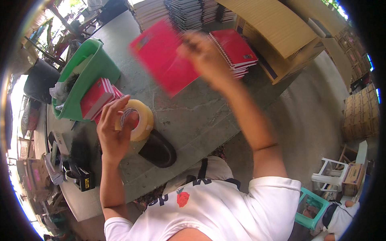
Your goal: The person is assembling notebooks by aligning spiral wires with paper stacks and using a wire crimper to secure the ends. The finished notebooks are then placed onto a stack on the work table.
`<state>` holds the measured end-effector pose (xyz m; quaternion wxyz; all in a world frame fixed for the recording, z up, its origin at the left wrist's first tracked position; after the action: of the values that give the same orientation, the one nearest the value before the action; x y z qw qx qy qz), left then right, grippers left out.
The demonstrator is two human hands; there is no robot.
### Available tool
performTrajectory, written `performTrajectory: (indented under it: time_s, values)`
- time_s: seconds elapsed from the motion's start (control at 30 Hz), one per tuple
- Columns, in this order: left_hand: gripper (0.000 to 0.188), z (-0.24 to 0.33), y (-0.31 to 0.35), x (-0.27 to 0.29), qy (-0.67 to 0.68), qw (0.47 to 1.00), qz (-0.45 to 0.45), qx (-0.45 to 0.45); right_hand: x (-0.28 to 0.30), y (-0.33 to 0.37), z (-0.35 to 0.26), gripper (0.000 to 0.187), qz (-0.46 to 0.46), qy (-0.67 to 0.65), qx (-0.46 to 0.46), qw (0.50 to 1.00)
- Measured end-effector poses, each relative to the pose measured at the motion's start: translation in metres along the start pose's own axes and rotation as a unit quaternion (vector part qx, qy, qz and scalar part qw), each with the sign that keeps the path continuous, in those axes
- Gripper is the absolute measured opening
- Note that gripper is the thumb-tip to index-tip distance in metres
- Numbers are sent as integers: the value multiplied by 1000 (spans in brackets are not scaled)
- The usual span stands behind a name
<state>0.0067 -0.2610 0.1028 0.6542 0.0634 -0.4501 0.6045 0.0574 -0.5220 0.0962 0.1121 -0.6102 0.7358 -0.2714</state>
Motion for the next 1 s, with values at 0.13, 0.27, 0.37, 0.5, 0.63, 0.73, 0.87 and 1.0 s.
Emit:
performTrajectory:
  time_s: [0.13,0.27,0.37,0.5,0.63,0.73,0.87,1.0]
  values:
    - [26,-16,4,7,29,997,-65,42,109,-22,3,38,-9,260,20,965]
    - [20,-35,15,-6,2,993,-111,32,140,-7,49,32,-7,395,-65,916]
    - [20,-38,16,-7,12,990,-134,49,162,-16,61,33,-9,353,-99,930]
    - [20,-43,16,-13,38,987,-146,58,152,-19,56,33,-74,485,-71,869]
    - [28,-35,10,-33,54,975,-200,79,161,-27,65,41,-83,346,-135,925]
    - [51,-16,-10,-72,242,925,-231,178,149,-27,53,61,30,82,-225,970]
    - [88,10,-67,-153,421,829,-227,289,176,-19,101,73,93,-256,-271,923]
    - [100,50,-109,-251,452,812,-120,350,160,-21,111,67,126,-228,-254,931]
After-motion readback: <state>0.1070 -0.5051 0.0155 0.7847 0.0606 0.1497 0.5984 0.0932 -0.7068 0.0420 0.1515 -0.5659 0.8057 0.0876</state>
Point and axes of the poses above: each hand's wrist, its own y-axis away from the middle knuckle, its own x-axis out of the back of the hand, z = x × y, the point moved 1 cm from there along -y, towards the middle knuckle, and after that the axes turned 11 degrees about x, right-handed, at the moved point
